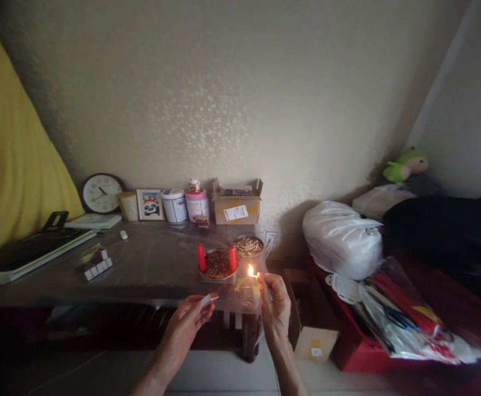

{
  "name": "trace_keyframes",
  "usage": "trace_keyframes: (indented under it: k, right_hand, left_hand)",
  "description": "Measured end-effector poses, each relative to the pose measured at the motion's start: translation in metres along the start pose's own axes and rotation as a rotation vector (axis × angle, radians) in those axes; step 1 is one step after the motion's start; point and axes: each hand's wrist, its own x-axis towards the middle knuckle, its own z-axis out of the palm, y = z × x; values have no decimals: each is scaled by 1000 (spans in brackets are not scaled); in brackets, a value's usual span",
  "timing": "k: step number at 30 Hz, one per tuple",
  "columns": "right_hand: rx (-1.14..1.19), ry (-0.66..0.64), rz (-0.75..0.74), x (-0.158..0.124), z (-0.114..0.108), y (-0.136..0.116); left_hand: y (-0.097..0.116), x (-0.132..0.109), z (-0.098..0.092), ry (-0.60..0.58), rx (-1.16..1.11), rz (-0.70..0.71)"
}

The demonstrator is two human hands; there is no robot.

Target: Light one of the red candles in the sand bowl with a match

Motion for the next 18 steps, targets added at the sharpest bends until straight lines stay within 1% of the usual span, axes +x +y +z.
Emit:
trace_keyframes:
  k: [3, 7, 15, 18]
  right_hand:
    - [27, -40, 47, 0, 0, -1]
    - [53, -54, 76, 3, 2, -4]
    - [208, -91, 158, 14, 9, -9]
    - [270, -114, 198, 20, 13, -11]
  left_hand:
    - [1, -1, 1, -16, 9, 0]
    - [3, -3, 1, -34, 18, 6]
    - [-1, 0, 0, 3, -9, -21]
    - [-3, 1, -1, -5, -10, -29]
